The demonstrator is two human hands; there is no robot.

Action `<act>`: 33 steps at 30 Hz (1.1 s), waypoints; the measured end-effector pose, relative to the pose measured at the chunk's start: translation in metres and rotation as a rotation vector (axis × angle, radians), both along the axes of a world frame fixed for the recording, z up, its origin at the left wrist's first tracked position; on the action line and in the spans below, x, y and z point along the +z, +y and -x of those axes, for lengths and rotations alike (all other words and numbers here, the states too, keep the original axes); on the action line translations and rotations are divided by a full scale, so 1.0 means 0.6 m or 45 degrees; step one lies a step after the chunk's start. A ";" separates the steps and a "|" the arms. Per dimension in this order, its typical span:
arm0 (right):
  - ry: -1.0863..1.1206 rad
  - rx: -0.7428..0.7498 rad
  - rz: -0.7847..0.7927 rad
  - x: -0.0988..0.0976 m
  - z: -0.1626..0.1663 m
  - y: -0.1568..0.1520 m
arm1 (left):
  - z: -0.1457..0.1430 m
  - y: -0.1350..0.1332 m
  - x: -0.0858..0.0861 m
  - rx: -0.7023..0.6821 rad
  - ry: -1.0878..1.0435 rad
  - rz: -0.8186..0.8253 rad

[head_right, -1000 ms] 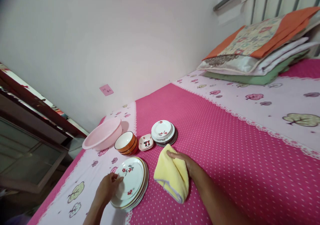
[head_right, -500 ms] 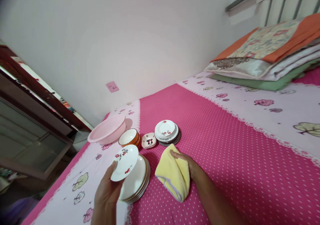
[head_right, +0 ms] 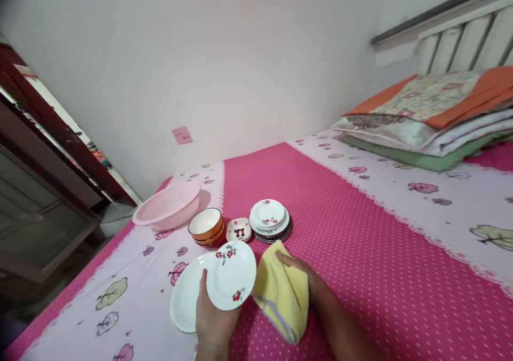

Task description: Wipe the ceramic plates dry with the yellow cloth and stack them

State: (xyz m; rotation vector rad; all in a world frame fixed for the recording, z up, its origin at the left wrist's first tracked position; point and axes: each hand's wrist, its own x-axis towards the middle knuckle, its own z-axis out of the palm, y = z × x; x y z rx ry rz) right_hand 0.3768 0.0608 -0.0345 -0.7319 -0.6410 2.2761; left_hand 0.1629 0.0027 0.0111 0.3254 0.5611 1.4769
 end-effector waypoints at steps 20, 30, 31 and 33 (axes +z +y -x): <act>-1.323 -0.365 -0.721 0.141 -0.071 -0.078 | 0.050 -0.007 -0.009 -0.075 -0.482 -0.196; -1.607 -0.885 -1.287 0.219 0.066 -0.051 | 0.038 -0.017 0.024 -0.043 -0.488 -0.092; -1.525 -0.886 -1.307 0.217 0.085 -0.055 | 0.033 -0.016 0.024 -0.024 -0.483 -0.101; -1.338 -0.813 -1.370 0.209 0.119 -0.066 | 0.024 -0.013 0.024 0.024 -0.463 -0.114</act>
